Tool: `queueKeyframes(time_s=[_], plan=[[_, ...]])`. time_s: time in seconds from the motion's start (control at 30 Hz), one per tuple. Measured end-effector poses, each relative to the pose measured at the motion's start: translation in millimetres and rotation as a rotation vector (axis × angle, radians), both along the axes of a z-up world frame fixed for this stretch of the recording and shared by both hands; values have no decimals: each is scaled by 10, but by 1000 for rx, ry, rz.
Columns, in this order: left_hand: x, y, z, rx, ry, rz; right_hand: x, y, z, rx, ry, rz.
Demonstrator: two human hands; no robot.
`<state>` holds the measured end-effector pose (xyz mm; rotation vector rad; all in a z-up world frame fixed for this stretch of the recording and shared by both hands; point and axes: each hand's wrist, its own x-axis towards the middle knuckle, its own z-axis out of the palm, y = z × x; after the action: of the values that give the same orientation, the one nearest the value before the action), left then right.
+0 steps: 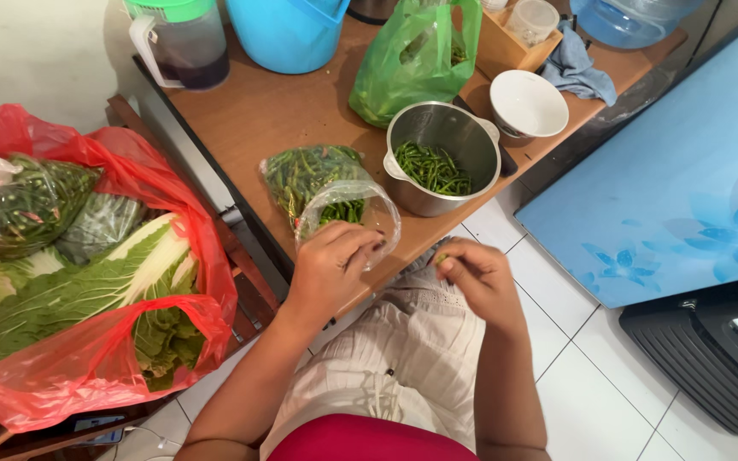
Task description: The person removes the stems from green chilies by hand, transferring the trimmed chilies from a plastic bag into a metal bowl.
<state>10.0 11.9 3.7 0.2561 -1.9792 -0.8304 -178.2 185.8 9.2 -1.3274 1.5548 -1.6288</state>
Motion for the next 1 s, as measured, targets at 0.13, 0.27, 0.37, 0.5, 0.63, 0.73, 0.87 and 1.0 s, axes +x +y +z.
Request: queueKeyframes(time_s=[0.13,0.27,0.37,0.5,0.63,0.73,0.87,1.0], plan=[[31,-70,136,-110,-51,145,-88,-72,118,-47,72,-71],[12,-119,196,-123,-41,161,-482,-325,272,-26,188,-223],[36,-107,203,-54,0,102,-1113,-740,387,70,390,-409],[70,-100,214,-50,112,67,-1937,-1677,500,-94,552,-524],[84,-133,249,-12,133,44,-2192,-2195,679,-205,810,-404],[59,-180,234,-9,170,45,-1992,-2225,737,-155,776,-453],[-11,-207,175,27,237,44,-1702,-1876,627,89,748,-264],[-72,-195,138,16,272,49,-1731,-1732,326,530,1092,-22]])
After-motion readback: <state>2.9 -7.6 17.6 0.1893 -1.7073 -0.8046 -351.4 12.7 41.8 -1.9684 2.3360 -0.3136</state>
